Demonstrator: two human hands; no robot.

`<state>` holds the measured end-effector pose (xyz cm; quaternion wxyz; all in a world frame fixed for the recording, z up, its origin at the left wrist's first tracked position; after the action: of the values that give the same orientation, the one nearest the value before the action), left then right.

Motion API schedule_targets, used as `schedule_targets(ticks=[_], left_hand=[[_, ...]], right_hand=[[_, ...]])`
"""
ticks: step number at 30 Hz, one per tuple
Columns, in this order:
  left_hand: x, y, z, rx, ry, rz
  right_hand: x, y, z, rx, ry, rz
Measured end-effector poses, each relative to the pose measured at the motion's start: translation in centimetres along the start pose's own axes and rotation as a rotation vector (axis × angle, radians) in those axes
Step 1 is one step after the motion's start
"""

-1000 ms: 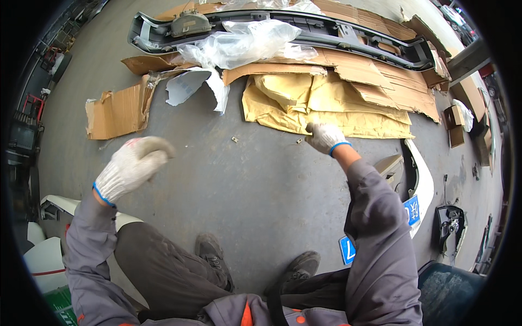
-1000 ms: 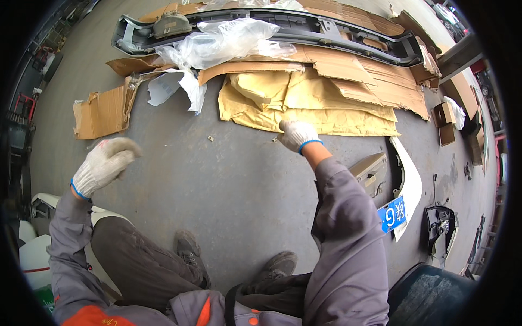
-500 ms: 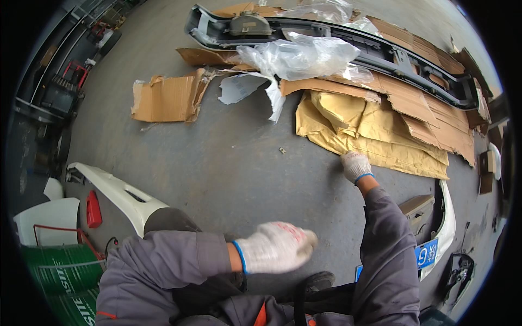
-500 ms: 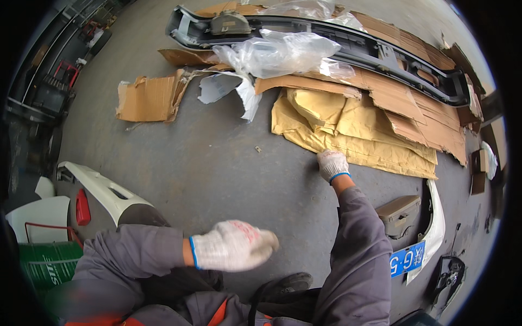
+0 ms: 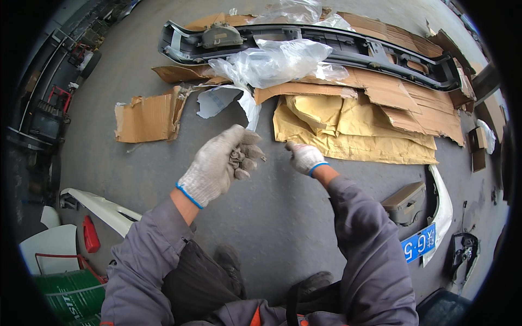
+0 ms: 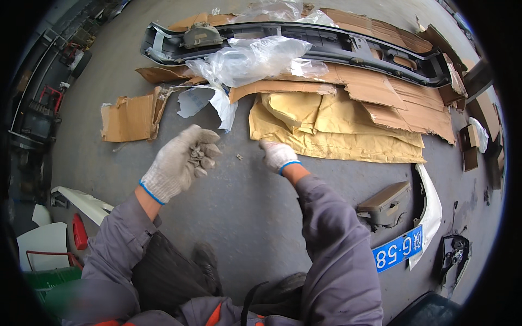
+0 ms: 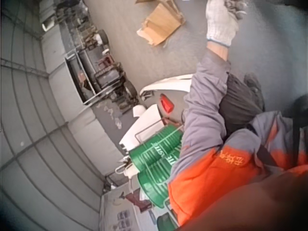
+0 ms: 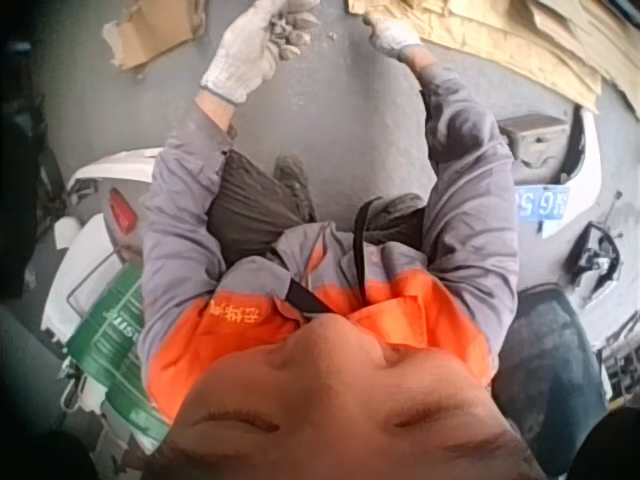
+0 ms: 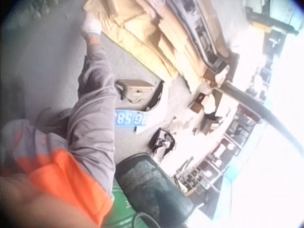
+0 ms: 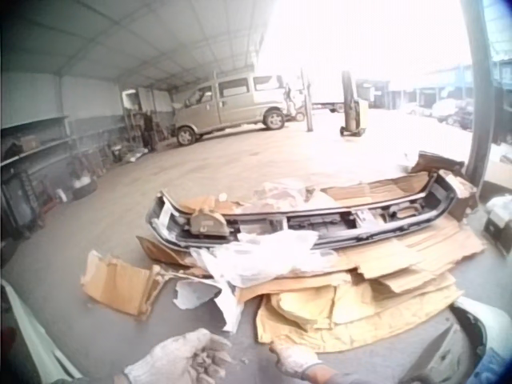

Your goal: The person assembles a car bumper by attaching a metal bracket using a power drill. They handle the bumper, bracket, and drill, then remove the bracket and inspect the components.

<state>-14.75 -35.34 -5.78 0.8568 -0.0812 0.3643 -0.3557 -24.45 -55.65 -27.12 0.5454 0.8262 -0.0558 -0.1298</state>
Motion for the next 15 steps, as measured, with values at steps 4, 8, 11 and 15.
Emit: schedule_targets(ticks=[4, 8, 11, 15], left_hand=[[-0.4, 0.0, 1.1, -0.257, 0.021, -0.092], [-1.2, 1.3, 1.5, -0.334, 0.039, -0.116], [-0.3, 1.5, 0.9, -0.341, 0.075, -0.204], [-0.4, 1.0, 1.2, -0.343, 0.065, -0.168]], right_hand=[[4.7, -3.6, -3.7, -0.212, 0.002, -0.046], [7.0, -5.5, -9.5, -0.13, 0.005, -0.009], [8.0, -10.0, -8.2, -0.088, 0.018, -0.006], [6.8, -9.7, -7.9, -0.056, -0.055, 0.003]])
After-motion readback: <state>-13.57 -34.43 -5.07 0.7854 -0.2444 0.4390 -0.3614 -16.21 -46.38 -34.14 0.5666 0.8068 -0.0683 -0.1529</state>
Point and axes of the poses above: each hand's wrist, its own x-axis towards the middle knuckle, its own y-axis out of the back of the hand, z = x × y, the point moved 3 cm from there along x, towards the middle knuckle, and after that the axes turned 11 degrees about -x, right-handed, at the moved point
